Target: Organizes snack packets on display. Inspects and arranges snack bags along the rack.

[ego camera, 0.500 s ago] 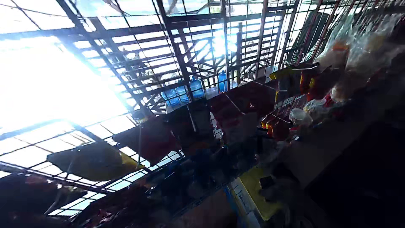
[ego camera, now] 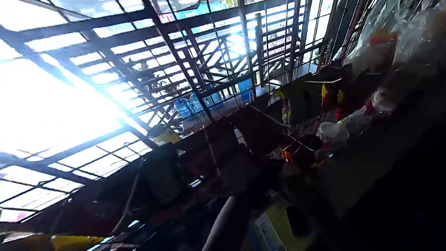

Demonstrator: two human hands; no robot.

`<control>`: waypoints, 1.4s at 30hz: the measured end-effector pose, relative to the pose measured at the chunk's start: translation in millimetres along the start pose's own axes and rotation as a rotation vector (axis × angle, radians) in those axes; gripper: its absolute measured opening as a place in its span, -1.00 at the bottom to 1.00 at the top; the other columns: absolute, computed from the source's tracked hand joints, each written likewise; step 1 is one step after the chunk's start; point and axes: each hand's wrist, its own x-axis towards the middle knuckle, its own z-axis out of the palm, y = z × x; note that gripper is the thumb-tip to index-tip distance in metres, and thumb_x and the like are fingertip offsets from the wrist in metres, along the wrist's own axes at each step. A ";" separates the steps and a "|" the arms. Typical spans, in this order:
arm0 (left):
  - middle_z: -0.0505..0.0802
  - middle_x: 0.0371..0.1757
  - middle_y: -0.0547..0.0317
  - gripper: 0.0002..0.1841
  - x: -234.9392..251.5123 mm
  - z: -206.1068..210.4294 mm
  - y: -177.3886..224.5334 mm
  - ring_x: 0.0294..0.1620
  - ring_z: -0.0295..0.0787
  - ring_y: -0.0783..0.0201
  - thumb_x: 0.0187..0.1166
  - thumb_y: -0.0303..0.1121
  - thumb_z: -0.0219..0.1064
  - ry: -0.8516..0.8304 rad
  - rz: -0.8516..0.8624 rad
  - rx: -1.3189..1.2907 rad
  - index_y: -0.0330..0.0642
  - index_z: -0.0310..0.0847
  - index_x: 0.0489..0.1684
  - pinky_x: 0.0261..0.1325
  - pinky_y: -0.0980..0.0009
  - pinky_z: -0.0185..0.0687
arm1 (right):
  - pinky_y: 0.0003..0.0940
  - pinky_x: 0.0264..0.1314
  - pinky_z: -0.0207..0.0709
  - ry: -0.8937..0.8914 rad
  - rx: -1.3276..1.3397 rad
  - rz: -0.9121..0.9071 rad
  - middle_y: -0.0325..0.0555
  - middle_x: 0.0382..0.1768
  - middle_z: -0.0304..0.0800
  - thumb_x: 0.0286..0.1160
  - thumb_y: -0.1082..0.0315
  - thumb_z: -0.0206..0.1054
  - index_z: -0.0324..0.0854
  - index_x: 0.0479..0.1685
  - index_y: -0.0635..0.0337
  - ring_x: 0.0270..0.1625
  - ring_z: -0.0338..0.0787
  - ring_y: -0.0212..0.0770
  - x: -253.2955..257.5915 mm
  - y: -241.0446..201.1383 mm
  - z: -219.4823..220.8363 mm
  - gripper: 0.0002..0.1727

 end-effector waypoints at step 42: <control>0.84 0.16 -0.36 -0.63 -211.2 -79.6 -113.7 0.32 0.74 -0.32 0.76 -0.27 0.17 0.583 -0.276 0.477 -0.42 0.76 0.12 0.46 -0.22 0.49 | 0.12 -0.12 0.72 0.372 0.047 -0.814 0.07 -0.09 0.93 0.07 0.43 0.55 0.90 -0.09 0.19 -0.09 0.89 0.19 -22.2 -55.8 9.3 -0.68</control>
